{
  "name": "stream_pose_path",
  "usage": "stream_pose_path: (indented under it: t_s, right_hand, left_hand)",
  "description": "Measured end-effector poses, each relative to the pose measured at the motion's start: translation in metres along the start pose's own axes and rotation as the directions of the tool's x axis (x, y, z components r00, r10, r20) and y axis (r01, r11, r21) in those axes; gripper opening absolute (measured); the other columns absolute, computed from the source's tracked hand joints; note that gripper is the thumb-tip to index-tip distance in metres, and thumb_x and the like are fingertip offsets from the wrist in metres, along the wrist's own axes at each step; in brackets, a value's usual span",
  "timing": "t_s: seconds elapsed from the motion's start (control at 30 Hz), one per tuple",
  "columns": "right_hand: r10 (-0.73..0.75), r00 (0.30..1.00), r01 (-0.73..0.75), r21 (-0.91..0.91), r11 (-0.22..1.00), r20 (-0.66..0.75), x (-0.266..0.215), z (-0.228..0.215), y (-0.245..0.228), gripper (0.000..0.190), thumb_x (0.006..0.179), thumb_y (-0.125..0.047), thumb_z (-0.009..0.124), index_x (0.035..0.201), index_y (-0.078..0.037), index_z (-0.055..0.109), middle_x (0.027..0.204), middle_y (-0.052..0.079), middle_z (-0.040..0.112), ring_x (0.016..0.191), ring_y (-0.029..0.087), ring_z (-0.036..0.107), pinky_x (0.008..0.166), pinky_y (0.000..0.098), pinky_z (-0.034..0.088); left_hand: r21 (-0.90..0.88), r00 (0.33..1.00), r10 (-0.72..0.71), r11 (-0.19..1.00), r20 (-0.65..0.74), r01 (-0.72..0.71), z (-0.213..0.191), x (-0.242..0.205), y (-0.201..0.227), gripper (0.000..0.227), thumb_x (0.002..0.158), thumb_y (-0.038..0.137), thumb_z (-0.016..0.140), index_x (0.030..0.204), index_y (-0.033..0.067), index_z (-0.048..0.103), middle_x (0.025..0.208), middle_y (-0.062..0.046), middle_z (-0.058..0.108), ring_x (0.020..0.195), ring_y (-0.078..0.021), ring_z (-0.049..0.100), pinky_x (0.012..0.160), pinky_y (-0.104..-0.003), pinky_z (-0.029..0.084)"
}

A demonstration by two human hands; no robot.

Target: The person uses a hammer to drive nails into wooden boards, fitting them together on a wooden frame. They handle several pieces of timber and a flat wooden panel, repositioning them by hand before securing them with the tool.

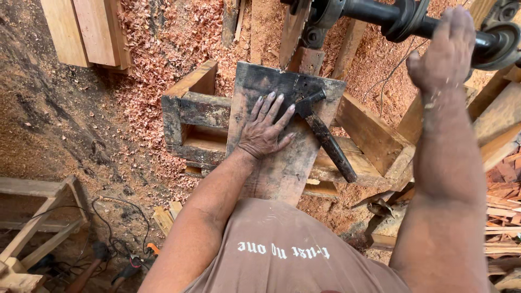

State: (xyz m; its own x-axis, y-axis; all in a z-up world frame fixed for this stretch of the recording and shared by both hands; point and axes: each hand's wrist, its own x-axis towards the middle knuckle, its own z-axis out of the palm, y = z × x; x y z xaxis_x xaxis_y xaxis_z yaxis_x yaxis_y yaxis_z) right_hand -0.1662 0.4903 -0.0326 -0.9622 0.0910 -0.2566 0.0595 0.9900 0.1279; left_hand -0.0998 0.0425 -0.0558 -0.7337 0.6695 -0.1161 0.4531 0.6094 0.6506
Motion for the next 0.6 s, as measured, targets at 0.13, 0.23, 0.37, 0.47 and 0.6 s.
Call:
stream_pose_path:
  t_s: [0.13,0.23,0.37,0.47,0.6]
  right_hand:
    - [-0.045,0.977,0.038,0.041,0.998,0.21,0.05,-0.007,0.007,0.056,0.093,-0.035,0.086,0.125,0.006,0.065,0.122,0.027,0.067,0.12,0.042,0.062,0.107,0.0499,0.048]
    - [-0.061,0.975,0.059,0.015,0.998,0.215,0.067,-0.007,0.01,0.054,0.088,-0.051,0.09,0.104,-0.002,0.073,0.093,0.02,0.072,0.09,0.037,0.07,0.083,0.0481,0.056]
    - [-0.151,0.988,0.151,-0.013,0.988,0.006,0.062,0.018,0.017,0.041,0.096,-0.046,0.084,0.087,-0.007,0.072,0.08,0.01,0.07,0.073,0.027,0.071,0.074,0.0417,0.057]
    - [-0.098,0.995,0.099,-0.051,0.994,0.018,0.061,0.036,0.024,0.036,0.1,-0.041,0.074,0.095,-0.005,0.07,0.084,0.009,0.068,0.08,0.025,0.07,0.088,0.0442,0.056]
    - [-0.005,1.0,0.007,-0.116,0.993,0.013,0.055,0.044,0.02,0.044,0.095,-0.032,0.081,0.117,0.003,0.066,0.104,0.018,0.067,0.099,0.034,0.066,0.092,0.0469,0.051]
  left_hand:
    - [0.004,0.999,-0.004,1.0,0.035,0.004,-0.001,0.002,-0.002,0.08,0.088,0.053,0.071,0.156,0.0181,0.047,0.164,-0.021,0.034,0.155,-0.0373,0.028,0.128,-0.053,0.018]
    - [-0.004,1.0,0.015,1.0,-0.005,-0.015,0.0,0.003,-0.002,0.08,0.089,0.054,0.072,0.156,0.0178,0.048,0.163,-0.021,0.036,0.154,-0.0379,0.029,0.128,-0.053,0.019]
    - [-0.012,0.999,0.019,1.0,-0.026,-0.02,0.0,0.0,-0.001,0.079,0.09,0.053,0.074,0.156,0.0172,0.049,0.163,-0.021,0.038,0.154,-0.0379,0.031,0.129,-0.053,0.019]
    - [-0.004,0.998,0.034,0.999,-0.057,-0.035,-0.001,0.003,-0.003,0.079,0.09,0.052,0.074,0.156,0.0167,0.048,0.163,-0.02,0.038,0.155,-0.038,0.031,0.13,-0.053,0.019]
    - [-0.005,0.998,0.025,1.0,-0.052,-0.026,0.004,-0.002,-0.002,0.079,0.091,0.053,0.074,0.156,0.0173,0.048,0.163,-0.019,0.037,0.155,-0.0375,0.029,0.13,-0.053,0.018]
